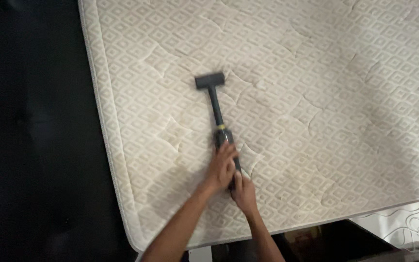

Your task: The person vacuums a mattress by moving a handheld vacuum cleaner across its surface.

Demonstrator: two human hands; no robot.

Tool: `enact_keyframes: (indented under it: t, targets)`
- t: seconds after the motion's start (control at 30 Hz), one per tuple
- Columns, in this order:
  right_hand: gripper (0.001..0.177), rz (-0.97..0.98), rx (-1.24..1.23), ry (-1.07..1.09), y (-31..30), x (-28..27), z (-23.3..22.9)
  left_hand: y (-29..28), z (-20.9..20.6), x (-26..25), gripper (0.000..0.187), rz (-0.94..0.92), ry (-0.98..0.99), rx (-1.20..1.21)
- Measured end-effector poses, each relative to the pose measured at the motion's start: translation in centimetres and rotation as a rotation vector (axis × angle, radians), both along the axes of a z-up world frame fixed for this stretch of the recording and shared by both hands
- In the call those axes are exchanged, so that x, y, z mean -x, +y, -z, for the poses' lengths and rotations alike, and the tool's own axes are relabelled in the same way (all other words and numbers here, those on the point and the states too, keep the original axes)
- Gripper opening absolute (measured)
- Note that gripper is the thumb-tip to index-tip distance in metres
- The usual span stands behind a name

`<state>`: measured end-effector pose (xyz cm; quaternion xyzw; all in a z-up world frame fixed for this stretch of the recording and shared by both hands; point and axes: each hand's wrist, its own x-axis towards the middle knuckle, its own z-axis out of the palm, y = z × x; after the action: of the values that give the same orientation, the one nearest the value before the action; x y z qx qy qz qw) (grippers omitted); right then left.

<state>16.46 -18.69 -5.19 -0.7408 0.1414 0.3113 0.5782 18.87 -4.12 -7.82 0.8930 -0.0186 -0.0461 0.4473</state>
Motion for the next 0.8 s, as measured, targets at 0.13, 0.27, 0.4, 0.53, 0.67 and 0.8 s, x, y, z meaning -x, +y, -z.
enact_keyframes:
  t: [0.13, 0.27, 0.4, 0.53, 0.67, 0.8]
  targets:
    - [0.055, -0.064, 0.102, -0.047, -2.3, 3.5, -0.3, -2.7, -2.2, 3.2, 0.036, 0.026, 0.136, -0.027]
    - [0.058, -0.052, 0.128, 0.055, -1.4, 0.8, 0.2, -1.3, 0.3, 0.9, 0.038, 0.027, 0.122, -0.010]
    - [0.056, -0.026, 0.123, -0.137, 1.1, -4.7, 1.8, 1.0, 4.2, -3.9, 0.038, 0.003, -0.005, -0.046]
    - [0.059, -0.005, 0.014, -0.095, 4.2, -12.8, 5.5, 4.6, 7.8, -12.5, 0.034, -0.027, -0.141, -0.050]
    - [0.061, 0.059, -0.008, -0.245, 8.2, -21.6, 8.7, 8.4, 10.2, -22.4, 0.031, 0.003, -0.075, -0.186]
    - [0.064, 0.140, -0.114, -0.022, 11.0, -28.6, 8.9, 11.4, 11.9, -30.1, 0.031, 0.031, -0.022, -0.257]
